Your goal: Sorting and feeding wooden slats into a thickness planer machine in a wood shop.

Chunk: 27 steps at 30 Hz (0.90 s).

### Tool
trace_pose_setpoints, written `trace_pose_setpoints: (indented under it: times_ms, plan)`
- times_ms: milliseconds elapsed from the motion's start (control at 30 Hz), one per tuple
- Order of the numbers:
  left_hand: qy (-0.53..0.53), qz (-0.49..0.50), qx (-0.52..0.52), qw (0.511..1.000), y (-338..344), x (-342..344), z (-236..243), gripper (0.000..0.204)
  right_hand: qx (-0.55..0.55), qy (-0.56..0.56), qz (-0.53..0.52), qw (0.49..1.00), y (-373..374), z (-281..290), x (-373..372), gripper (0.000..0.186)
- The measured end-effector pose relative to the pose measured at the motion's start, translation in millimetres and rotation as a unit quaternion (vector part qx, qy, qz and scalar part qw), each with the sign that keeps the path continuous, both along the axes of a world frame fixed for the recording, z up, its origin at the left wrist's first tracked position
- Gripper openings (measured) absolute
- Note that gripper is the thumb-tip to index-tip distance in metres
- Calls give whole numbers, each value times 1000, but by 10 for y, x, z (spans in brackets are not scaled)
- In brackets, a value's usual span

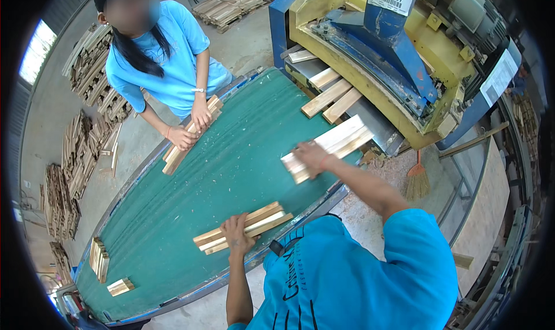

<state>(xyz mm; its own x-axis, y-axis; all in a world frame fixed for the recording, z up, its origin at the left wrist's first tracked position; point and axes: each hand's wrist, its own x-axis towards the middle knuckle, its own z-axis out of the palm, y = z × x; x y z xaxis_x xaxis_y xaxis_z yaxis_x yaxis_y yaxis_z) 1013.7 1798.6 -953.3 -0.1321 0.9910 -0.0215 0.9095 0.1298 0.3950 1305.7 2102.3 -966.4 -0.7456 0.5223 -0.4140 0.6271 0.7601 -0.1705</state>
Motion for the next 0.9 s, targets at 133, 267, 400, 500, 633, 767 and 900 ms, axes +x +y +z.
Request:
trace_pose_setpoints:
  times_ms: [133,267,400,500,633,767,900]
  plan:
    - [-26,-58,31,998,189,442,-71,95,-124,186,-70,972,-394,-152,-937,98]
    - [-79,-63,84,991,372,781,-230,101,-120,242,-41,962,-865,-154,-1589,81]
    - [-39,-52,88,994,300,770,-377,116,-235,229,-83,941,-1036,-231,-1650,62]
    - [5,-15,53,998,300,779,-331,116,-368,235,-103,894,-946,-180,-1413,57]
    - [17,-29,-17,999,493,714,-75,122,-283,317,-152,893,-277,-299,-757,59]
    - [7,-3,-17,1000,474,590,-92,120,54,204,-99,973,685,-115,56,91]
    - [-111,31,23,993,250,512,-259,113,103,225,42,968,1463,-273,782,86]
